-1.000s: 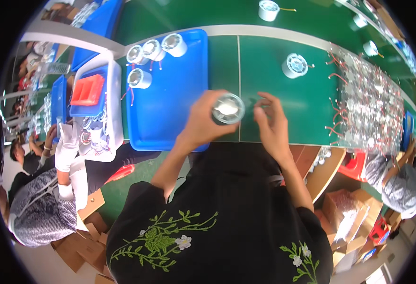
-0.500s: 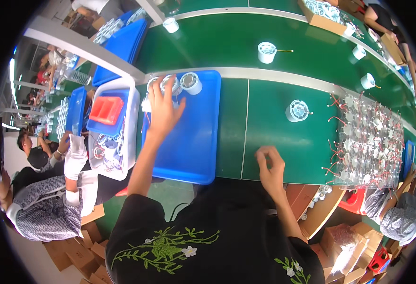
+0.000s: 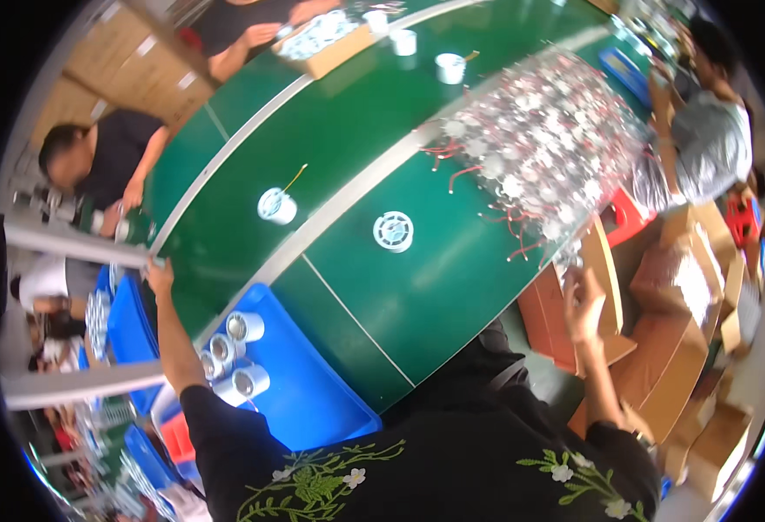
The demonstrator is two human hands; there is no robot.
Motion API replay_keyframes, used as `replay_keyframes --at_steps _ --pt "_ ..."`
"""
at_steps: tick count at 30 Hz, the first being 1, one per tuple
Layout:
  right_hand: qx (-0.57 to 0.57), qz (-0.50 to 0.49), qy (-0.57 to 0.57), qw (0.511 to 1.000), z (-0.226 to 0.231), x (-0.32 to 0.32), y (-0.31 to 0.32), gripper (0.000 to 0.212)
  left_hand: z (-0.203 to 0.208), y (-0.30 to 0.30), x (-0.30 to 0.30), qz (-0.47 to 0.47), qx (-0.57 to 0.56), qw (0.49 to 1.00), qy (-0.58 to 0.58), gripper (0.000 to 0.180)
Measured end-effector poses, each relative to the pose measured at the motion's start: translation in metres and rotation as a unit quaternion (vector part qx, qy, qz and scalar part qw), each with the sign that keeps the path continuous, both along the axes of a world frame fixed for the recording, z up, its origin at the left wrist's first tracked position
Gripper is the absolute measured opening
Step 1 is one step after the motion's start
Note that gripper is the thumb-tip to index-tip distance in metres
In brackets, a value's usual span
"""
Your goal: Assemble small electronic components by attaching plastic housings onto base units at an assembly line station.
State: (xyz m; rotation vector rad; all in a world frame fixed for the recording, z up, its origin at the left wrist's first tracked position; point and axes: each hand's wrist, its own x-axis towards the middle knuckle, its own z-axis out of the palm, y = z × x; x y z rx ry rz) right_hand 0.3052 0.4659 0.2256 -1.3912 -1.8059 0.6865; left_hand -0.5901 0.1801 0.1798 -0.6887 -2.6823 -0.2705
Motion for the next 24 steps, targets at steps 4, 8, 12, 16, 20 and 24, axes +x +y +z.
replay_keyframes --at_steps 4,8,12,16,20,24 --pt "0.133 -0.063 -0.097 0.984 0.037 0.027 0.052 0.018 0.02 0.066 0.054 -0.003 -0.046 0.998 -0.045 0.054" --pt "0.229 -0.063 -0.278 0.931 0.03 0.044 0.158 0.032 0.05 0.062 0.111 -0.09 0.029 0.996 0.0 0.048" --pt "0.18 -0.05 -0.33 0.925 0.028 0.041 0.215 0.035 0.103 0.075 0.253 -0.301 0.16 0.939 -0.051 0.044" --pt "0.143 0.03 -0.375 0.916 0.039 0.016 0.217 0.034 0.146 0.056 0.44 -0.457 0.098 0.87 -0.155 0.046" --pt "0.16 0.068 -0.318 0.932 0.018 0.029 0.243 0.027 0.128 0.048 0.539 -0.61 0.025 0.755 -0.239 0.036" --pt "0.116 -0.006 -0.276 0.954 0.02 0.071 0.284 0.032 0.105 0.053 0.568 -0.645 0.006 0.725 -0.241 0.033"
